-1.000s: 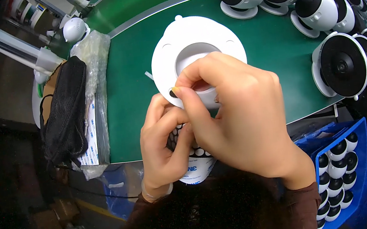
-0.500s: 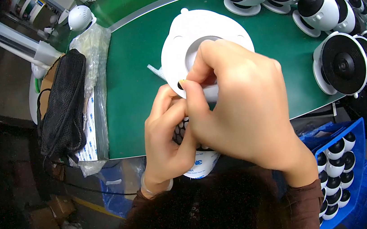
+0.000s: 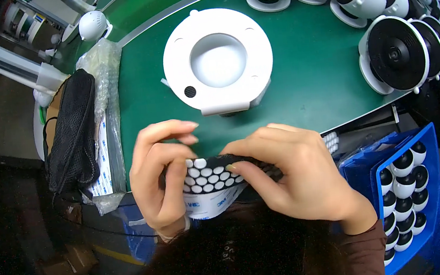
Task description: Applying adhesive rubber pads to the bases of white security camera components on a factory assembly line.
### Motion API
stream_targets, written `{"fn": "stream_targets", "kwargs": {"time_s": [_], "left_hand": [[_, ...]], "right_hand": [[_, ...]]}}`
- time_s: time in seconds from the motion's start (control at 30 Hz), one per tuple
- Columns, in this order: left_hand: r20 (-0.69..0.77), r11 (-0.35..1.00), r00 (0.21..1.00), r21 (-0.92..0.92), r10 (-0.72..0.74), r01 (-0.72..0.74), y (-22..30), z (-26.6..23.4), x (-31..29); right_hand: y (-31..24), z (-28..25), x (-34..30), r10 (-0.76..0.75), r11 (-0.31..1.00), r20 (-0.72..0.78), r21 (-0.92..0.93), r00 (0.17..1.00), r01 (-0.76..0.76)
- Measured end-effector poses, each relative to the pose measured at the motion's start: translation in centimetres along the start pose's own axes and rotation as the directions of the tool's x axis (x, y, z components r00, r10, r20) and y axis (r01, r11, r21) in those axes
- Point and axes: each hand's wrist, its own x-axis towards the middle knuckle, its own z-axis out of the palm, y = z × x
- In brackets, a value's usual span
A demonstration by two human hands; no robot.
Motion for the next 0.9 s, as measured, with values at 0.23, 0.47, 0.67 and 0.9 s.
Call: {"fn": "stream_targets", "kwargs": {"time_s": [0.23,0.47,0.67,0.9], "left_hand": [[0.182,0.998,0.983,0.061,0.019,-0.031,0.4,0.2,0.6],[0.229,0.991,0.971,0.092,0.073,-0.096,0.9,0.5,1.0],[0.223,0.987,0.973,0.130,0.062,-0.093,1.0,0.6,1.3],[0.213,0.985,0.975,0.139,0.067,-0.098,0.8,0.7,1.5]], "right_hand": [[-0.3,1.1,-0.8,0.058,0.995,-0.220,0.095,0.974,-0.038],[0.0,0.4,-0.5,-0.136,0.987,-0.259,-0.116,0.956,0.110],[0.3,0.0,0.2,-0.188,0.979,-0.236,-0.117,0.953,0.164],[0.5,0.0,0.4,-0.199,0.978,-0.238,-0.114,0.951,0.177]]}}
